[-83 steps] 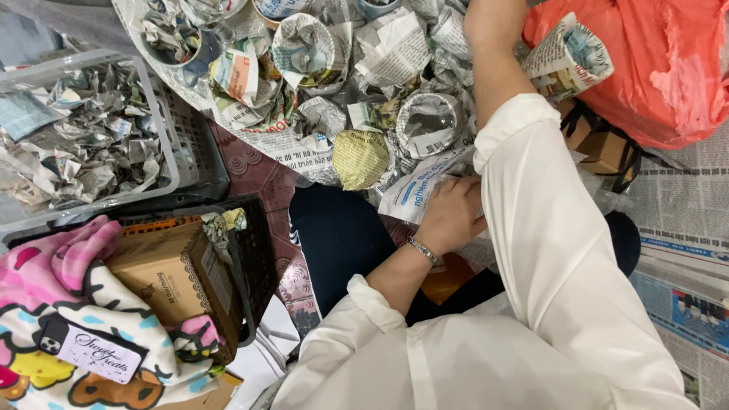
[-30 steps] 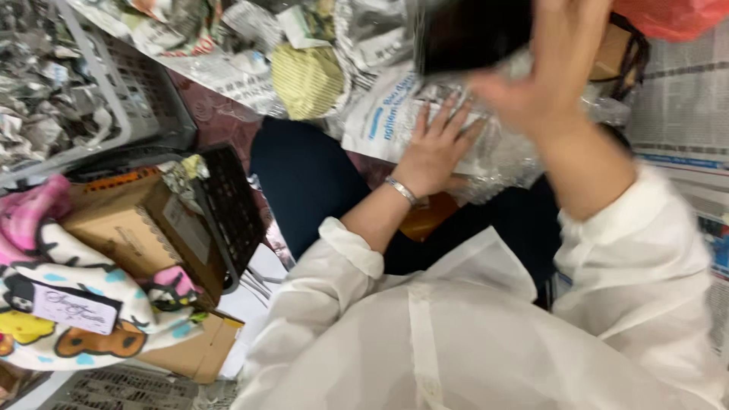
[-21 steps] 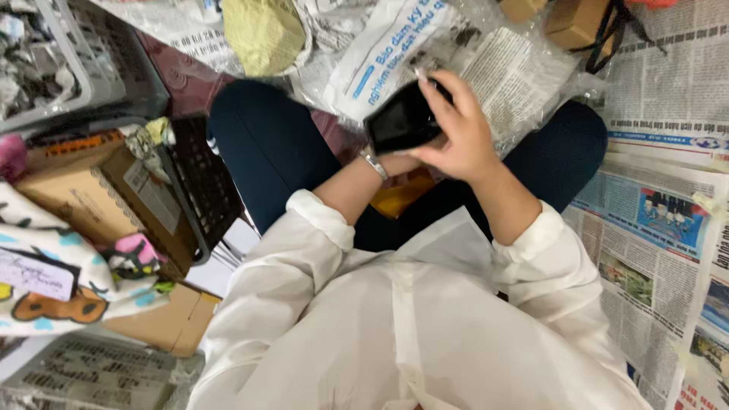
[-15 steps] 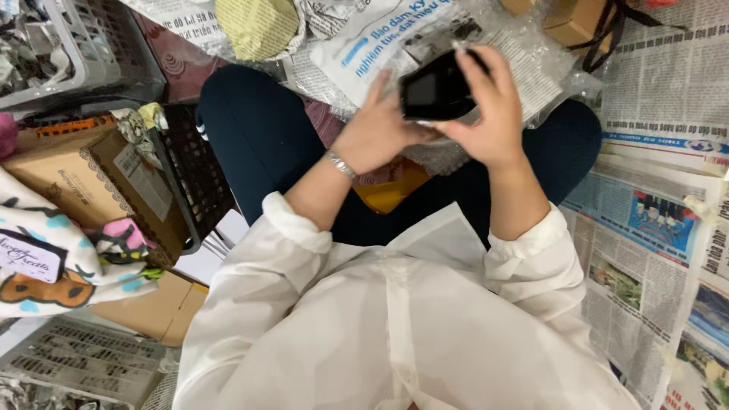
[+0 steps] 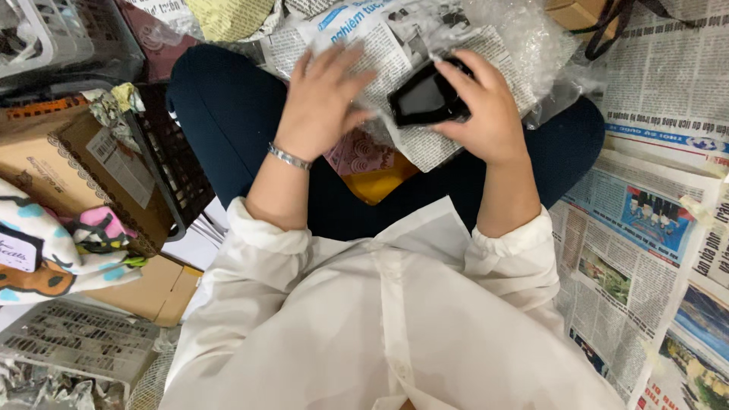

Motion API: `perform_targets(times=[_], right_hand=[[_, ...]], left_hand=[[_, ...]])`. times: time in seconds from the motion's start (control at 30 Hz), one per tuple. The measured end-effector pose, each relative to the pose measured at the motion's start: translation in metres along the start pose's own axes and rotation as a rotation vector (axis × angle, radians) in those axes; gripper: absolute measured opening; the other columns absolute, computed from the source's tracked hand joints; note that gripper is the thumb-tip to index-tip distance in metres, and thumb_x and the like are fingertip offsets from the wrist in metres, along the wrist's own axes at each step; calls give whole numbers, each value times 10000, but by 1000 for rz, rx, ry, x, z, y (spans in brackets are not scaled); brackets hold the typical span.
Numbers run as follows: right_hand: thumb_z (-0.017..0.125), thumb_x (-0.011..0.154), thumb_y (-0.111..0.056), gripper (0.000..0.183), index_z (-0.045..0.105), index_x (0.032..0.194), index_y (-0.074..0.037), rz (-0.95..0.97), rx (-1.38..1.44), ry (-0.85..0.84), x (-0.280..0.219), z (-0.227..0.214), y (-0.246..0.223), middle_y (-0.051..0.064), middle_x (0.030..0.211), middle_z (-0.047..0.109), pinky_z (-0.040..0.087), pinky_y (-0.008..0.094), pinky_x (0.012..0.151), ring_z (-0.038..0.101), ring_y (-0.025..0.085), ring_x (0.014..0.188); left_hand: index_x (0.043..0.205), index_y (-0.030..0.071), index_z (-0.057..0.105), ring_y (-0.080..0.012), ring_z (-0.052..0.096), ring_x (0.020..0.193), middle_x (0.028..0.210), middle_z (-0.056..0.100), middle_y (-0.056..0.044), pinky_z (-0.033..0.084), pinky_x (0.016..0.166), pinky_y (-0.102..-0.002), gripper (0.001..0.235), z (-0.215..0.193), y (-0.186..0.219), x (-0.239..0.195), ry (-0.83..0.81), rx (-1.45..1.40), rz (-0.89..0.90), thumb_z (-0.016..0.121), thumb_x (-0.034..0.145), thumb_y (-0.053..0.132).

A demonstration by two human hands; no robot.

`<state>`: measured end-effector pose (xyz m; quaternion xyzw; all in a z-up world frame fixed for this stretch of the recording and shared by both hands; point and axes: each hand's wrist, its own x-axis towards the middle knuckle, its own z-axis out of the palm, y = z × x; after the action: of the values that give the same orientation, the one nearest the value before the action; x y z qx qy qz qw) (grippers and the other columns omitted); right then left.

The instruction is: The person sits cross-legged on the floor and wraps small items, including a dark rectangular object and a white cup, using newspaper and bubble wrap. They fold the newspaper around each item, secure it with a rubber band, and place the wrapped items into a pile.

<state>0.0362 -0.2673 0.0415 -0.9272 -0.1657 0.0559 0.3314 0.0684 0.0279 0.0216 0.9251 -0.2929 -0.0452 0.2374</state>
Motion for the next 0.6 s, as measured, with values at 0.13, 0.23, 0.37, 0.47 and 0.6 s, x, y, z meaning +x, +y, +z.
perform_targets(times=[0.13,0.23,0.37,0.47,0.6], right_hand=[[972,649,-204,853,639,1428,-106,10,20,-23,6,-1,0,113,1576,505,422,461,1178,501,375,1403],[951,665,-157,840,646,1448,-118,15,9,-40,6,0,1,114,1613,474,414,467,1186,477,390,1427],[967,705,-174,790,651,1430,-147,-21,29,-17,5,5,5,105,1630,460,417,464,1210,463,378,1466],[982,736,-175,756,652,1416,-170,-68,47,26,4,12,8,96,1641,446,413,464,1233,449,366,1492],[930,781,-130,787,617,1501,-170,-25,47,-31,6,19,11,128,1703,379,373,479,1272,382,396,1552]], left_hand=[[1330,119,646,-386,498,1324,1433,547,-174,423,1086,-528,650,6,-15,11,227,-165,-164,875,864,510],[1310,99,614,-371,548,1230,1335,572,-164,466,1059,-477,527,15,-13,14,363,-166,-383,862,961,406],[1311,68,541,-392,536,1206,1343,523,-195,472,1037,-468,572,23,-8,13,489,-65,-397,869,918,322],[1395,39,458,-401,551,1245,1398,493,-210,498,1057,-450,651,27,-9,12,525,-101,-341,865,947,278],[1437,3,403,-419,596,1187,1420,487,-239,542,980,-423,700,32,-12,12,519,-117,-359,862,971,252]])
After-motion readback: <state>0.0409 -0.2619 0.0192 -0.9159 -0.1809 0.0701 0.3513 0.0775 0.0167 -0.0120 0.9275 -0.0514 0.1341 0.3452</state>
